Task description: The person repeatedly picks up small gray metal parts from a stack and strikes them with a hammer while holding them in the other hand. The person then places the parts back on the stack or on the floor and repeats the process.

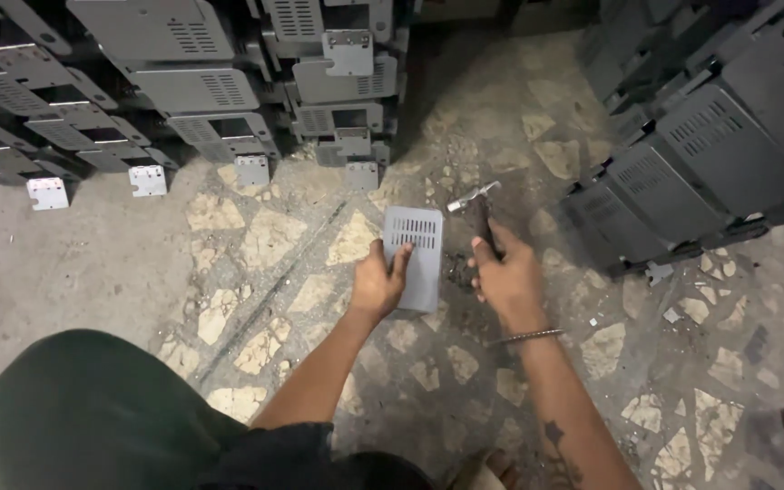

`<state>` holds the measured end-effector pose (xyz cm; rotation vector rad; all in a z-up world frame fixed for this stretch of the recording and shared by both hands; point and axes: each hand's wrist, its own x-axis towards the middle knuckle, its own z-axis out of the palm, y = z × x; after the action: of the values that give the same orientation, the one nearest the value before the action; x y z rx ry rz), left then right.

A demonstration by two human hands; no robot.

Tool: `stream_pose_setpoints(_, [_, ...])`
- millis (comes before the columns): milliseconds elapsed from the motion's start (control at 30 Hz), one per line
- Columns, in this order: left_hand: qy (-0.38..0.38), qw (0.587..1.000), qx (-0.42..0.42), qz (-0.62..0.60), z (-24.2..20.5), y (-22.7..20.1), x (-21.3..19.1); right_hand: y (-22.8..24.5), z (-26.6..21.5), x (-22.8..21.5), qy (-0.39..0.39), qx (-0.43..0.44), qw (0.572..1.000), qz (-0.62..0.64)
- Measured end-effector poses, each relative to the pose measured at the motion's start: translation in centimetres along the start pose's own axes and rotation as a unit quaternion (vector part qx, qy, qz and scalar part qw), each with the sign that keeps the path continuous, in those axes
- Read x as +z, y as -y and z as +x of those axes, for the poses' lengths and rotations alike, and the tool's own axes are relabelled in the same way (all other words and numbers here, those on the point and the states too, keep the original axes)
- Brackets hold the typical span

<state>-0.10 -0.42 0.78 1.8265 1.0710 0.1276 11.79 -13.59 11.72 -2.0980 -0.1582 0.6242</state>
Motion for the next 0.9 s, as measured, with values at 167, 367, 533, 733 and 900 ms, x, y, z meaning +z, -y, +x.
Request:
stream_pose_setpoints(167, [-0.013,1.0,0.013,0.0,-0.6,-1.1,-0.1,0.7,0.7,-0.7,0.027,-0.022,0.999,-0.04])
stream_pose_setpoints(367, [-0.02,1.0,0.015,-0.002,0.4,0.2,0.3,2.2,0.3,-0.6,-0.027,-0.1,0.99,-0.094])
stream_pose_setpoints(533, [-0.011,1.0,0.004,0.004,0.5,0.6,0.3,2.0,1.3,-1.3,0.004,-0.057,0.991,-0.121])
stream_pose_setpoints(733, [-0.009,1.0,-0.012,-0.003,0.7,1.1,0.8,0.0,1.7,-1.1,0.015,-0.088,0.991,-0.102])
stream_pose_setpoints(900, [-0.029,0.999,-0.015,-0.011,0.6,1.5,1.4,-0.2,-2.0,-0.9,0.036,-0.054,0.997,-0.05])
